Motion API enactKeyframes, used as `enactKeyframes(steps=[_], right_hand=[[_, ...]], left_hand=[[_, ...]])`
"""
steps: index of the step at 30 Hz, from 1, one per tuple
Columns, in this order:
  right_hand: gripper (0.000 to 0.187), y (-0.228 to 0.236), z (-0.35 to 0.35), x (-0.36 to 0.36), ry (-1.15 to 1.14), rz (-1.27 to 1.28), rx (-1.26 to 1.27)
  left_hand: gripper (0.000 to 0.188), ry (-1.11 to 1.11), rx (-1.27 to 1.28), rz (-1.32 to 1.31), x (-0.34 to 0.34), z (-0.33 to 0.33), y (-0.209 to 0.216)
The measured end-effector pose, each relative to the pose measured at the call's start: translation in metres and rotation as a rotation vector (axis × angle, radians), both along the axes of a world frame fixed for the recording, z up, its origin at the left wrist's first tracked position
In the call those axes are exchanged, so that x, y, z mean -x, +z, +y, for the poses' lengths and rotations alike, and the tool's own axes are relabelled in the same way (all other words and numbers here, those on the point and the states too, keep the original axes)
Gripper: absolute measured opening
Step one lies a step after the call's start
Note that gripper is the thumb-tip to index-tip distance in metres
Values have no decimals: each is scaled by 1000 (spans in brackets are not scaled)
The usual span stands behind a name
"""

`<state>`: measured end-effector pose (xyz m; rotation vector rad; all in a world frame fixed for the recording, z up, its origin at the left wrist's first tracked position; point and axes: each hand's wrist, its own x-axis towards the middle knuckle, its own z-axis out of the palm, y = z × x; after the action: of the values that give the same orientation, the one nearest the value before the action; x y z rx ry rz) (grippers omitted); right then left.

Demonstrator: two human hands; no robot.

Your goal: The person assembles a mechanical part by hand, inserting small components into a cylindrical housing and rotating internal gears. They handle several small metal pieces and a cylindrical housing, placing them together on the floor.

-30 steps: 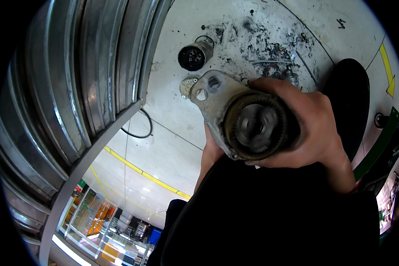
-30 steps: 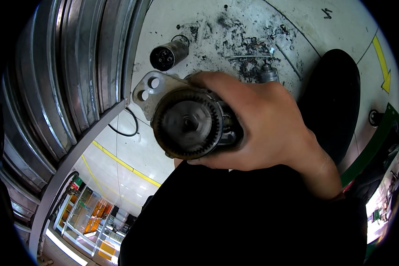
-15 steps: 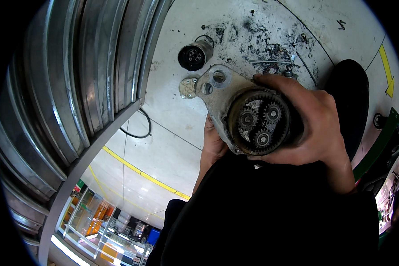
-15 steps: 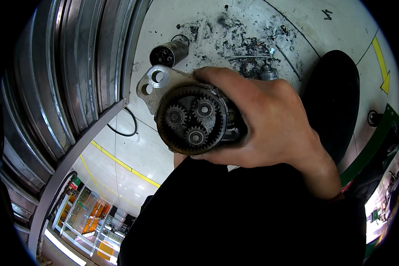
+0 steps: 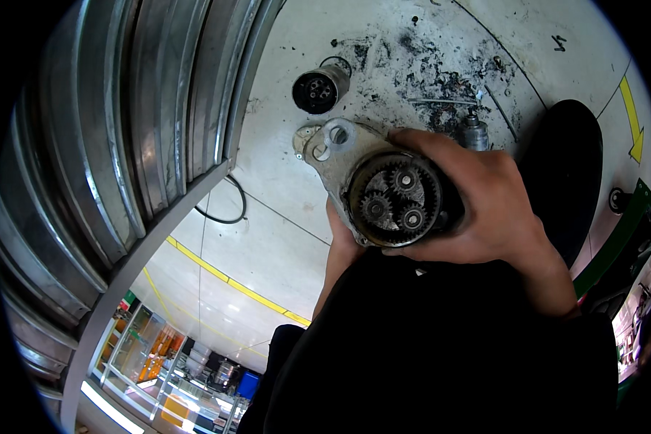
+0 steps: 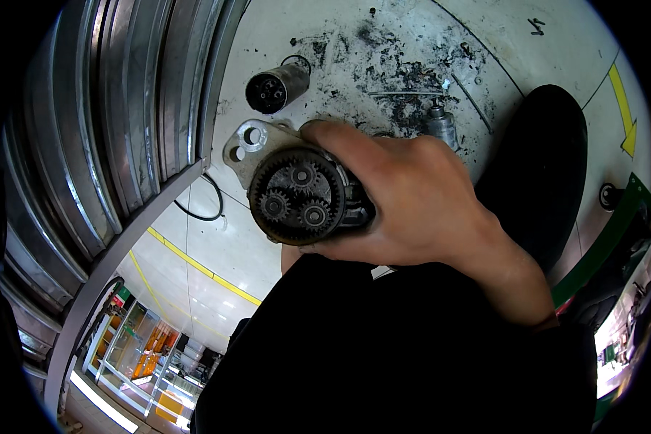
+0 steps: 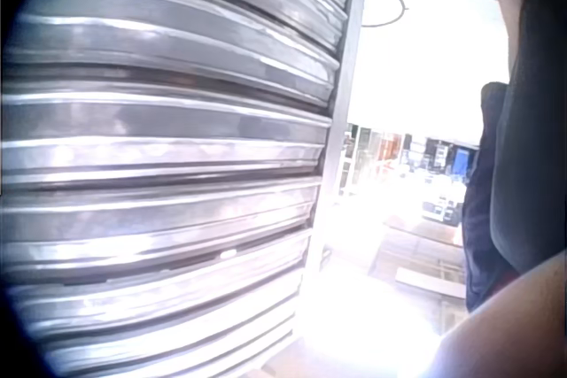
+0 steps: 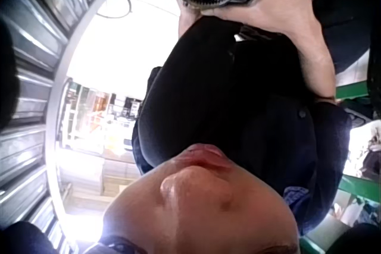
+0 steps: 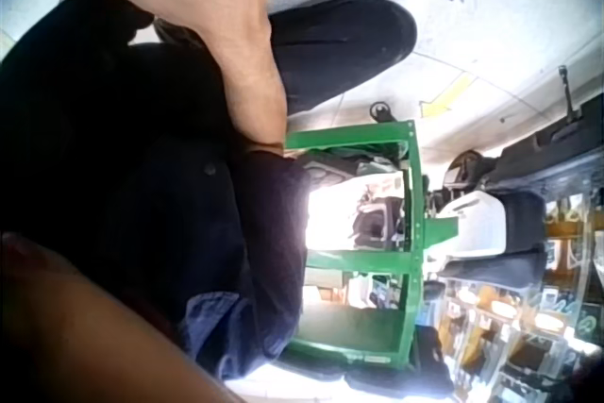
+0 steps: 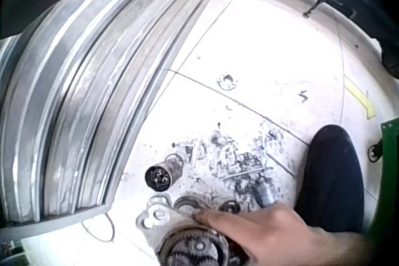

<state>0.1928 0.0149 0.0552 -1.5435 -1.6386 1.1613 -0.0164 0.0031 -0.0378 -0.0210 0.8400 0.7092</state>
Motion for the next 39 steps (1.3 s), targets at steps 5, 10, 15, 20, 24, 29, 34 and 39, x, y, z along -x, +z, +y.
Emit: enactKeyframes(steps=[5, 10, 15, 20, 24, 29, 34, 39], right_hand=[[82, -8, -6, 3, 4, -48, 4], [82, -9, -9, 5, 26, -108, 96], [84, -10, -1, -4, -63, -20, 25], [84, -6, -1, -5, -81, 33, 17], [83, -4, -4, -1, -61, -4, 46], [83, -8, -2, -7, -102, -73, 9], [85, 1, 0, -8, -121, 17, -19], [84, 6, -5, -1, -7, -22, 30]], left_hand=[[75, -59, 32, -3, -13, 7, -16], [70, -68, -12, 26, -11, -1, -14], [64, -67, -70, 92, -2, -13, -13], [66, -70, -2, 42, -10, -3, -15], [69, -57, 65, -18, -18, 5, -15], [74, -10, 151, -91, -26, 9, -3], [76, 91, 303, -358, -26, 31, -33], [69, 21, -87, -326, -59, 53, 30]])
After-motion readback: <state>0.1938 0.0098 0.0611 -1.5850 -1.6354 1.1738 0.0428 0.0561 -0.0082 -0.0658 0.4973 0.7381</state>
